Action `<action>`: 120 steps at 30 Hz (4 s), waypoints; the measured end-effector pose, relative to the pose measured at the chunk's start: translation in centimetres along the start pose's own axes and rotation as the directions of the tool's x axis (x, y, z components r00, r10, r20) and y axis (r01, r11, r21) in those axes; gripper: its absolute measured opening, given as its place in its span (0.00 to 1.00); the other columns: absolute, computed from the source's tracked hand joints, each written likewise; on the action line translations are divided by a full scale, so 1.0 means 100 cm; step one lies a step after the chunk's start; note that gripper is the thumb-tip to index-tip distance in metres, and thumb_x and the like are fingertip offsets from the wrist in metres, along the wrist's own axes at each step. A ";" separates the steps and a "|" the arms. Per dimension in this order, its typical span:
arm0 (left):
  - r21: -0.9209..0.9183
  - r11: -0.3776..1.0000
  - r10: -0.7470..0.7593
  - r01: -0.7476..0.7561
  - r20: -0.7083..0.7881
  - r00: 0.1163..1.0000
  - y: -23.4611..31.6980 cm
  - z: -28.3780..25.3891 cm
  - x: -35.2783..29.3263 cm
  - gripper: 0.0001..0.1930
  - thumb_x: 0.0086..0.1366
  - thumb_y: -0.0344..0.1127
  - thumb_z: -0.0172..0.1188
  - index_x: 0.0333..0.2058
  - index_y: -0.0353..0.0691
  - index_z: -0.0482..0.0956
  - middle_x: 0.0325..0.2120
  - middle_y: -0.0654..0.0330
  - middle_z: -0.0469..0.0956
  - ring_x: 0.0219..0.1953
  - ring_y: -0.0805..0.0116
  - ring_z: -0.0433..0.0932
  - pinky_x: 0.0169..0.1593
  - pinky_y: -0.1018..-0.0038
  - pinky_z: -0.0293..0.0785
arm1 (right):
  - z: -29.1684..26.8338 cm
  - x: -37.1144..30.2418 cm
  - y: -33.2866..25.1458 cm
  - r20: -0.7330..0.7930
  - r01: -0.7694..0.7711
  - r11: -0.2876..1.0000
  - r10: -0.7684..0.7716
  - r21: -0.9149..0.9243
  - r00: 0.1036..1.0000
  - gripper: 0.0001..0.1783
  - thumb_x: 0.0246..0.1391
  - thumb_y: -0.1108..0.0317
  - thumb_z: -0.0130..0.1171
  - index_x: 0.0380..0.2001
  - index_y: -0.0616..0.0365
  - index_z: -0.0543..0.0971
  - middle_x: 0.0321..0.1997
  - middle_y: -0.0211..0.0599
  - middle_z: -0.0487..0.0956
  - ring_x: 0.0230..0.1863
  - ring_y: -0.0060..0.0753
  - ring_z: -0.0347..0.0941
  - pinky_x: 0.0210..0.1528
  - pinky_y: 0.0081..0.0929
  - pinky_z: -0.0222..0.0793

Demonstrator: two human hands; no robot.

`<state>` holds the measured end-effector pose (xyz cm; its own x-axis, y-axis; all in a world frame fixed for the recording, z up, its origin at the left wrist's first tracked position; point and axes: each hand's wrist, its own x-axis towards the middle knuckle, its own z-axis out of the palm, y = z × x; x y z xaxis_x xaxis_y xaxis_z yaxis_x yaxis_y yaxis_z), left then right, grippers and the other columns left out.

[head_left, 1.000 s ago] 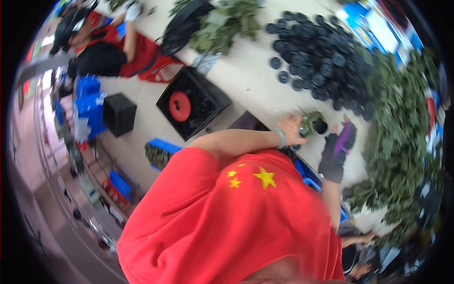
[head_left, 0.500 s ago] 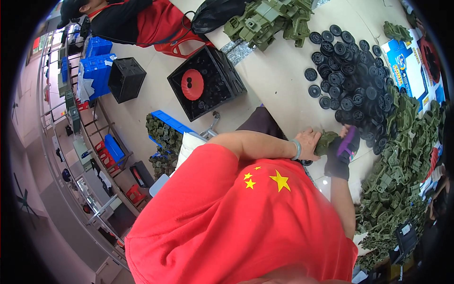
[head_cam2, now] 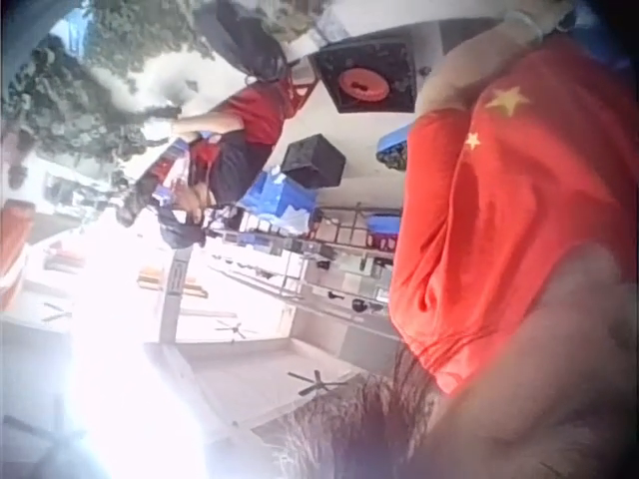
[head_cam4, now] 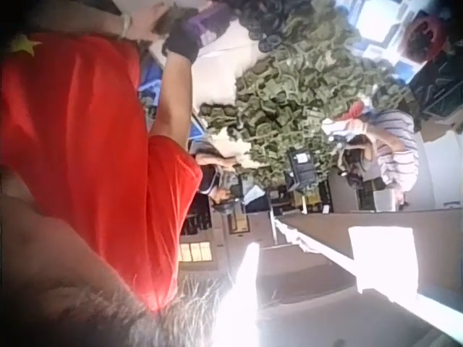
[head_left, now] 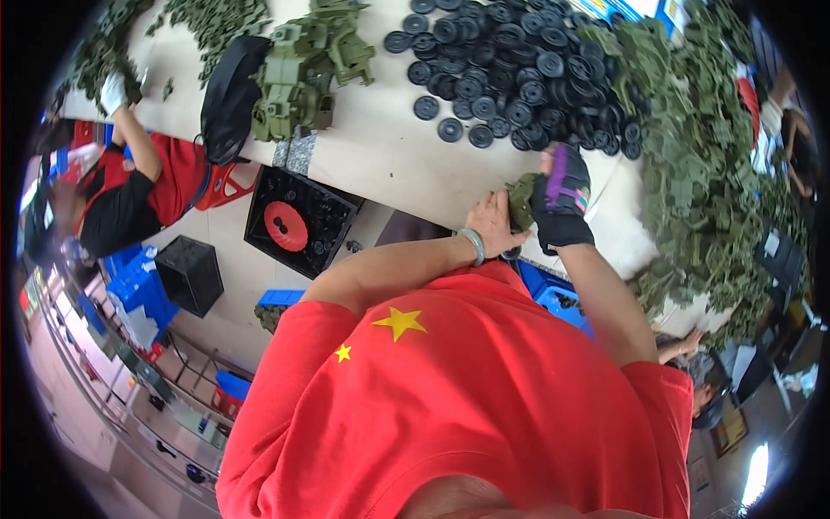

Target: The person assembles toy tank components by hand, sorting plastic parts, toy wheels, and toy tank chassis at a factory workbench.

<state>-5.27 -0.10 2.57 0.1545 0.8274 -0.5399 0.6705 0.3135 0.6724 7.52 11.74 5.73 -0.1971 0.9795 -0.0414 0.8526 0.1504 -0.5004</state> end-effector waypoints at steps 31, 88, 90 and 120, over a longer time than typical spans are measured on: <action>-0.503 0.864 0.411 -0.012 0.693 0.593 0.095 0.035 -0.016 0.50 0.72 0.66 0.57 0.76 0.35 0.48 0.71 0.47 0.60 0.74 0.57 0.58 0.75 0.62 0.57 | -0.100 -0.249 0.026 0.394 -0.470 0.080 0.434 0.879 0.810 0.40 0.63 0.58 0.67 0.73 0.54 0.63 0.61 0.35 0.77 0.60 0.32 0.74 0.61 0.31 0.72; 0.255 0.940 0.307 -0.228 -0.337 0.890 -0.037 -0.081 -0.049 0.44 0.49 0.46 0.78 0.64 0.45 0.68 0.58 0.52 0.71 0.58 0.48 0.73 0.60 0.50 0.71 | -0.016 -0.002 0.028 -0.068 -0.338 0.663 0.507 0.667 0.859 0.13 0.67 0.64 0.63 0.46 0.63 0.77 0.38 0.36 0.82 0.39 0.31 0.77 0.43 0.34 0.74; 0.268 0.930 0.320 -0.253 -0.244 0.916 -0.034 -0.074 -0.041 0.43 0.49 0.46 0.78 0.63 0.45 0.69 0.56 0.53 0.72 0.58 0.48 0.73 0.59 0.51 0.71 | -0.024 -0.019 0.032 -0.027 -0.361 0.632 0.519 0.686 0.855 0.15 0.67 0.62 0.63 0.47 0.63 0.77 0.39 0.36 0.82 0.41 0.30 0.77 0.45 0.32 0.73; 0.536 0.775 0.267 -0.337 0.206 0.942 -0.003 -0.068 0.022 0.45 0.51 0.52 0.73 0.68 0.51 0.70 0.59 0.53 0.72 0.62 0.52 0.72 0.62 0.50 0.73 | -0.111 -0.100 0.023 0.169 0.050 0.981 -0.083 0.189 0.982 0.26 0.45 0.70 0.72 0.50 0.57 0.79 0.43 0.46 0.80 0.48 0.54 0.76 0.52 0.44 0.73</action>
<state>-10.10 4.80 4.66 0.4737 0.7670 -0.4328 0.8559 -0.2852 0.4314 16.82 3.81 14.64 -0.3461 0.9268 -0.1458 0.7348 0.1711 -0.6564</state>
